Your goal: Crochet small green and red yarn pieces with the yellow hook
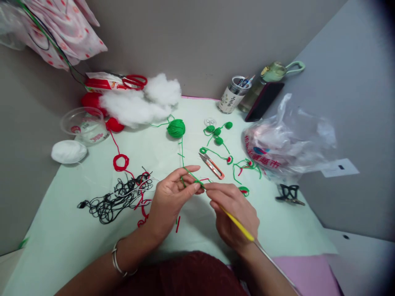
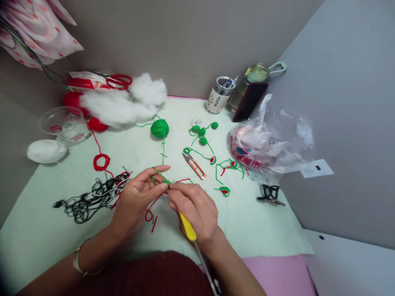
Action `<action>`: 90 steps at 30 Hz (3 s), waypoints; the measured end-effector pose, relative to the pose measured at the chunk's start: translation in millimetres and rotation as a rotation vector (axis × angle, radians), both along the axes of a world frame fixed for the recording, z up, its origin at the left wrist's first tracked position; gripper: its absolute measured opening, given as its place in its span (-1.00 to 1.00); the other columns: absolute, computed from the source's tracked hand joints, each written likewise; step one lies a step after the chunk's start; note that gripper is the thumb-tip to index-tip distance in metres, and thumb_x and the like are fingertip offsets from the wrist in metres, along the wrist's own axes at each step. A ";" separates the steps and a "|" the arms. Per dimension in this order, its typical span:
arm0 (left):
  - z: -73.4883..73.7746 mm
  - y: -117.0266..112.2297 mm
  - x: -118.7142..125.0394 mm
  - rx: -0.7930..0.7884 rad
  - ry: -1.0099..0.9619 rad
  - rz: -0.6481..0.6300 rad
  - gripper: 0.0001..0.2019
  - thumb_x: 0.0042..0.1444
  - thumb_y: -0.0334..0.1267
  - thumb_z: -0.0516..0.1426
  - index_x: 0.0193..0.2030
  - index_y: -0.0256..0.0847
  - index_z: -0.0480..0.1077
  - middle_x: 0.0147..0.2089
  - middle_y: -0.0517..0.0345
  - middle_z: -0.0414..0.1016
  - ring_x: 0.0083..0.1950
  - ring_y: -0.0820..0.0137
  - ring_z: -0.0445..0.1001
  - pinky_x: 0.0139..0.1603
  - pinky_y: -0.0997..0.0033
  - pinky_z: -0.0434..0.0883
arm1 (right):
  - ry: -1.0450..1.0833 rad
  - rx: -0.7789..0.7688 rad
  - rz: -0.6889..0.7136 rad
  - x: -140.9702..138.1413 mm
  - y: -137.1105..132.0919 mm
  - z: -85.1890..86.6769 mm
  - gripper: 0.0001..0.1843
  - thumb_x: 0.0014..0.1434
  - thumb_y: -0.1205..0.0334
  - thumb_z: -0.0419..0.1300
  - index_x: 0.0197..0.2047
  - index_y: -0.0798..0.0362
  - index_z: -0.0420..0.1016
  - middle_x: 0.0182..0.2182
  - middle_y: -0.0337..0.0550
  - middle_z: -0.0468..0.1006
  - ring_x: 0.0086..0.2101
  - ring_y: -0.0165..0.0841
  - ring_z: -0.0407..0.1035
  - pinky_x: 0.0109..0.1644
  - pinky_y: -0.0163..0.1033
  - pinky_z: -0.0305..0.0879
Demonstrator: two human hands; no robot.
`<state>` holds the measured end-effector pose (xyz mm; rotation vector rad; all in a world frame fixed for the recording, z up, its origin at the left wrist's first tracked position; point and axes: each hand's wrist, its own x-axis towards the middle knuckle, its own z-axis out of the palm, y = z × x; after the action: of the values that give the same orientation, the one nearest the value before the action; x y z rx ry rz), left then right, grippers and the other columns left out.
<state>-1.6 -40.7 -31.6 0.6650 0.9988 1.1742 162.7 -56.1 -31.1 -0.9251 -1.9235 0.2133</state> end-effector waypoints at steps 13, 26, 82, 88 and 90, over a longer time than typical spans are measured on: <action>7.0 0.9 -3.1 -0.200 -0.316 -0.193 -0.55 0.13 -0.26 0.38 0.18 -0.25 0.57 -0.53 0.45 0.17 -0.58 0.64 -0.12 -0.55 0.55 0.00 | 0.129 -0.070 -0.067 0.7 2.7 -10.6 -0.65 0.39 0.38 0.22 0.13 -0.18 0.64 -0.13 -0.11 0.70 -0.17 -0.21 0.61 -0.12 -0.07 0.59; 3.5 -0.6 2.4 -0.094 -0.128 -0.123 -0.58 0.09 -0.23 0.41 0.12 -0.14 0.62 -0.43 0.35 0.35 -0.54 0.61 0.08 -0.52 0.52 0.09 | 0.201 -0.176 -0.062 -8.4 6.7 -7.4 -0.71 0.37 0.38 0.25 0.03 -0.16 0.68 -0.18 -0.12 0.72 -0.20 -0.26 0.61 -0.18 -0.14 0.57; -0.8 -0.4 -4.2 -0.058 -0.135 -0.118 -0.56 0.18 -0.26 0.38 0.21 -0.02 0.56 -0.20 0.28 0.43 -0.52 0.69 0.19 -0.49 0.53 0.12 | 0.645 -0.516 0.050 -0.2 11.5 -4.3 -0.77 0.50 0.20 0.12 -0.08 -0.05 0.64 -0.23 -0.17 0.71 -0.26 -0.33 0.59 -0.16 -0.20 0.54; -5.1 -2.2 -4.5 0.014 0.039 -0.080 -0.57 0.17 -0.27 0.38 0.19 0.04 0.58 -0.22 0.31 0.42 -0.51 0.68 0.22 -0.51 0.55 0.15 | 0.337 -0.244 0.038 -0.8 4.5 -1.6 -0.75 0.45 0.38 0.12 0.02 -0.04 0.60 -0.19 -0.14 0.71 -0.18 -0.28 0.59 -0.07 -0.12 0.53; -4.4 -3.6 -4.4 0.030 0.110 -0.056 -0.57 0.17 -0.28 0.37 0.20 0.02 0.57 -0.27 0.33 0.39 -0.51 0.66 0.21 -0.50 0.56 0.16 | 0.239 -0.154 0.050 -2.8 4.6 -0.2 -0.74 0.44 0.39 0.11 0.05 -0.01 0.58 -0.20 -0.10 0.71 -0.18 -0.25 0.61 -0.09 -0.10 0.53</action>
<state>-6.0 -44.3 -36.0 0.7833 1.0497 1.1154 160.0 -51.5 -31.3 -0.9086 -1.7272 0.4851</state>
